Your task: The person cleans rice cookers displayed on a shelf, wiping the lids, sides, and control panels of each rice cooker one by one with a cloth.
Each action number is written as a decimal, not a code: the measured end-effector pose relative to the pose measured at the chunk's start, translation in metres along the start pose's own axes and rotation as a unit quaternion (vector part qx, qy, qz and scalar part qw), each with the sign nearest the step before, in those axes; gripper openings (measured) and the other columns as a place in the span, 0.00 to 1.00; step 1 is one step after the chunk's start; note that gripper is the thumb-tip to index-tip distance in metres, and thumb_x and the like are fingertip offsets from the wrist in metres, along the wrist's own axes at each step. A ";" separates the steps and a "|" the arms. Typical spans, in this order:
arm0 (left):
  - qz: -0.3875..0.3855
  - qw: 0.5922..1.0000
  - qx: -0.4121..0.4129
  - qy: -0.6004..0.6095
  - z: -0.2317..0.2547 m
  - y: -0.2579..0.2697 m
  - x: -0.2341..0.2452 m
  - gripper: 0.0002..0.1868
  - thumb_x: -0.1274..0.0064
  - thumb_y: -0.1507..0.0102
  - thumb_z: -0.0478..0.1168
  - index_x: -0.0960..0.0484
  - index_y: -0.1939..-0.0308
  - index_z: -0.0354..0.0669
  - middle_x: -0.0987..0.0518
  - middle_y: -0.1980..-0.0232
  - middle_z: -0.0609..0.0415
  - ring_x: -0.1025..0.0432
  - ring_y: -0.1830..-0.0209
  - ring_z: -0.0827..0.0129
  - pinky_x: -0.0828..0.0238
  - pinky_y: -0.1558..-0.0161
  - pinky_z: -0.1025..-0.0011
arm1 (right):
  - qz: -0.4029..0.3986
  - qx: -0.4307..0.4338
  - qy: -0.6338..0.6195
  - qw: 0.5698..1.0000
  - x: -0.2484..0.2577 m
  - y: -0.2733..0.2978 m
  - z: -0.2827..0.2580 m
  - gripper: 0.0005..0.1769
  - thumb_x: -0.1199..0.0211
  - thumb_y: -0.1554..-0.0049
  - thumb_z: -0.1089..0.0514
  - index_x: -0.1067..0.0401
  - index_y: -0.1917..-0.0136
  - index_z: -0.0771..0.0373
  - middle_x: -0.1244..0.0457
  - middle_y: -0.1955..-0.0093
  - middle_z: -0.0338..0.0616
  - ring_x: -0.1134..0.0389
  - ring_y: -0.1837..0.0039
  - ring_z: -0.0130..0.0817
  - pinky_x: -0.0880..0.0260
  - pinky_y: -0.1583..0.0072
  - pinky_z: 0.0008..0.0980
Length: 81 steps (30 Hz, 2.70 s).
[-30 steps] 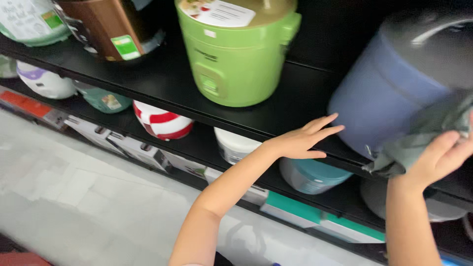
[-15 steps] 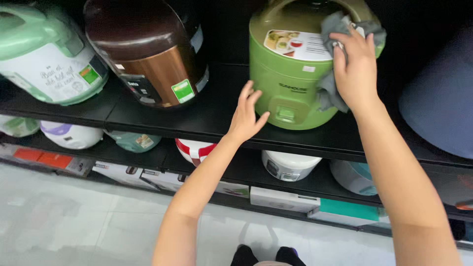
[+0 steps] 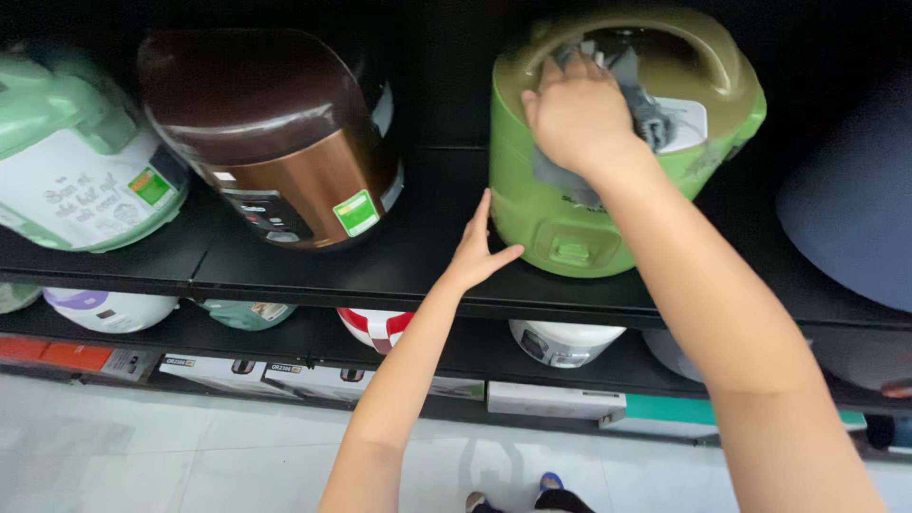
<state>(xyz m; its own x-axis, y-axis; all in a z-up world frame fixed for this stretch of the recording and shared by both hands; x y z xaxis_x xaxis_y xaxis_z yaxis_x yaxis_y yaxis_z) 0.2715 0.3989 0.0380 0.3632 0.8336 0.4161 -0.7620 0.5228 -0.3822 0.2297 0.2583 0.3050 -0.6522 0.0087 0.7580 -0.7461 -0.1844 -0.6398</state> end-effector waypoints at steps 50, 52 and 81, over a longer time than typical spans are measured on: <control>0.076 0.975 0.039 0.205 -0.024 -0.024 -0.052 0.38 0.59 0.26 0.54 0.59 0.18 0.50 0.57 0.15 0.39 0.57 0.15 0.50 0.47 0.26 0.49 | 0.068 0.000 -0.074 0.995 0.046 0.064 0.058 0.20 0.39 0.31 0.51 0.25 0.35 0.68 0.32 0.42 0.62 0.30 0.43 0.59 0.32 0.40 0.50; 0.072 0.982 -0.017 0.176 -0.018 -0.022 -0.053 0.39 0.55 0.22 0.50 0.61 0.15 0.51 0.61 0.12 0.39 0.65 0.11 0.49 0.60 0.18 0.49 | 0.120 0.019 -0.012 0.992 0.049 0.069 0.030 0.23 0.35 0.34 0.50 0.27 0.33 0.69 0.34 0.40 0.63 0.31 0.38 0.56 0.35 0.33 0.51; 0.038 0.956 0.063 0.283 0.023 -0.017 -0.042 0.56 0.77 0.40 0.81 0.61 0.17 0.55 0.62 0.14 0.48 0.70 0.14 0.52 0.68 0.26 0.40 | 0.114 0.019 0.110 0.987 0.011 0.075 -0.032 0.23 0.43 0.39 0.56 0.27 0.33 0.66 0.47 0.22 0.62 0.46 0.20 0.52 0.51 0.23 0.54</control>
<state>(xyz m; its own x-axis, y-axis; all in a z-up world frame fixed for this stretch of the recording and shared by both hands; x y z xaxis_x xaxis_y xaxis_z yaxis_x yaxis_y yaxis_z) 0.2567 0.3510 0.0453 0.5090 0.8501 -0.1350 -0.8433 0.4609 -0.2765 0.1626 0.2763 0.2612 -0.8191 0.1760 0.5460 -0.5736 -0.2424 -0.7825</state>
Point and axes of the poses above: each hand's wrist, its own y-axis away from the middle knuckle, its own x-axis out of the back of the hand, z = x × y, the point moved 6 cm from there along -y, towards the middle knuckle
